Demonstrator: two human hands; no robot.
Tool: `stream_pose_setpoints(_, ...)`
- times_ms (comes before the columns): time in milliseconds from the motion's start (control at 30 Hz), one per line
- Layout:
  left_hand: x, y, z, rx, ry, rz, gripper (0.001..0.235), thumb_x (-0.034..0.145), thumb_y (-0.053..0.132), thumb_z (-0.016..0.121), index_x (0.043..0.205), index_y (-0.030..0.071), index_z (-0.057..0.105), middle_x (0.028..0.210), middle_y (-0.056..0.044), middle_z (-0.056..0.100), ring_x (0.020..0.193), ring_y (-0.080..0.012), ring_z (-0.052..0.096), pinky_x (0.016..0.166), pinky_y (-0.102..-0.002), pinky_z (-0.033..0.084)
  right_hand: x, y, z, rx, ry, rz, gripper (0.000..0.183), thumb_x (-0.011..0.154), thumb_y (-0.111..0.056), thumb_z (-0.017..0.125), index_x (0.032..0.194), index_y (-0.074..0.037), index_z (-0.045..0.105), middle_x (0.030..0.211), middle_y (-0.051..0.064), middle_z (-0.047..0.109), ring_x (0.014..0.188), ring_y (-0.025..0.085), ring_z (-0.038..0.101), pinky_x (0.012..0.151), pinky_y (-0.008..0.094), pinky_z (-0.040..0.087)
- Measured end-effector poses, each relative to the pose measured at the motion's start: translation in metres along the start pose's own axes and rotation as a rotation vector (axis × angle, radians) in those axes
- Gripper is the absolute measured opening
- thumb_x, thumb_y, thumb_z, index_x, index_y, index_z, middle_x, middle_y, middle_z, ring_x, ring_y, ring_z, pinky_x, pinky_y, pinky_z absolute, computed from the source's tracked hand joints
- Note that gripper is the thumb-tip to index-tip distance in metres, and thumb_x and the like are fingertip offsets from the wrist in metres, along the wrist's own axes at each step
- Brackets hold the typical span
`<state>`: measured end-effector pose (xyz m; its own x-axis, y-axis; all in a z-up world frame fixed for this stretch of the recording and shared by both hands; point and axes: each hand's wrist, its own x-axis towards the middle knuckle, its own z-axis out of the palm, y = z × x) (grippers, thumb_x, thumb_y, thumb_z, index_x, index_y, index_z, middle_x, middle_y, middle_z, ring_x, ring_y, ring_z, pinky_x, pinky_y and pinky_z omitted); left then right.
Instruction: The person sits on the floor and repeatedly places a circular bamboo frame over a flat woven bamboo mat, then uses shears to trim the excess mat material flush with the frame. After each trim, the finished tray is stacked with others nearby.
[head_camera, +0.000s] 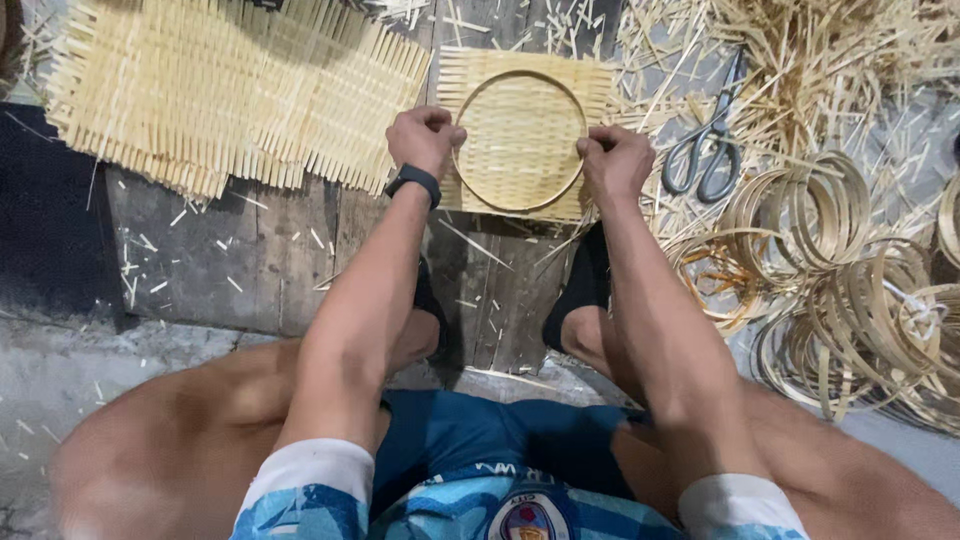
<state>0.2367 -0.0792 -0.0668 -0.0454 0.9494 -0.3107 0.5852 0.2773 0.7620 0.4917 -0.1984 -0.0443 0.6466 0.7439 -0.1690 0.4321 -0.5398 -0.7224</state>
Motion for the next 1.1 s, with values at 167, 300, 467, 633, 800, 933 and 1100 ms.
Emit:
stream_pose_setpoints(167,0.004,-0.009,-0.003,-0.033,-0.021,0.020,0.026,0.065,0.011,0.089,0.089,0.007,0.082,0.083,-0.009,0.080,0.075,-0.0186,0.077,0.075,-0.029,0.060,-0.002,-0.006,0.000,-0.029,0.009,-0.028,0.018,0.077,-0.015,0.083,0.093,-0.007,0.082,0.080,0.012,0.078,0.069,0.020,0.075,0.072,0.032,0.059)
stream_pose_setpoints(300,0.014,-0.026,0.004,-0.103,-0.073,-0.022,0.027,0.066,0.010,0.090,0.091,0.006,0.082,0.083,-0.008,0.080,0.073,-0.0151,0.078,0.073,-0.027,0.061,0.000,-0.001,0.002,-0.032,0.005,0.013,0.019,0.077,-0.016,0.085,0.094,-0.006,0.082,0.079,0.012,0.078,0.069,0.020,0.075,0.071,0.032,0.059)
stream_pose_setpoints(467,0.032,-0.031,0.003,-0.342,-0.228,-0.212,0.021,0.067,0.003,0.090,0.085,-0.001,0.080,0.078,-0.010,0.079,0.068,-0.0156,0.077,0.066,-0.028,0.064,0.005,-0.003,0.004,0.035,-0.023,0.043,0.016,0.078,-0.009,0.086,0.092,-0.004,0.082,0.073,0.009,0.076,0.061,0.015,0.071,0.060,0.030,0.057)
stream_pose_setpoints(633,0.038,-0.030,-0.005,-0.180,-0.284,-0.195,0.021,0.069,0.004,0.093,0.087,0.002,0.082,0.078,-0.008,0.078,0.065,-0.0129,0.073,0.063,-0.026,0.060,0.011,0.003,0.000,0.178,-0.148,0.165,0.010,0.082,-0.003,0.083,0.091,0.000,0.081,0.069,0.007,0.074,0.054,0.010,0.067,0.050,0.025,0.054)
stream_pose_setpoints(800,0.037,-0.026,-0.004,-0.263,-0.338,-0.237,0.022,0.067,0.004,0.092,0.085,-0.001,0.081,0.077,-0.009,0.078,0.063,-0.0141,0.073,0.059,-0.026,0.061,0.024,0.028,0.001,0.198,-0.228,0.086,0.015,0.080,-0.005,0.086,0.092,0.000,0.080,0.074,0.007,0.075,0.061,0.009,0.066,0.056,0.026,0.054)
stream_pose_setpoints(933,0.038,-0.002,-0.024,-0.126,-0.411,-0.224,0.020,0.068,0.008,0.093,0.081,0.001,0.080,0.074,-0.008,0.078,0.063,-0.0170,0.074,0.061,-0.031,0.062,0.034,0.014,-0.014,0.213,-0.362,0.025,0.015,0.079,-0.009,0.088,0.090,-0.002,0.081,0.073,0.002,0.075,0.063,0.006,0.064,0.059,0.023,0.053)
stream_pose_setpoints(1100,0.042,0.037,-0.003,0.210,-0.141,0.548,0.030,0.079,0.018,0.089,0.103,0.003,0.079,0.108,-0.017,0.072,0.105,-0.0345,0.066,0.094,-0.044,0.055,0.012,-0.056,-0.031,-0.474,-0.317,-0.198,0.052,0.082,-0.028,0.091,0.122,0.000,0.072,0.126,0.025,0.063,0.119,0.034,0.054,0.103,0.045,0.046)
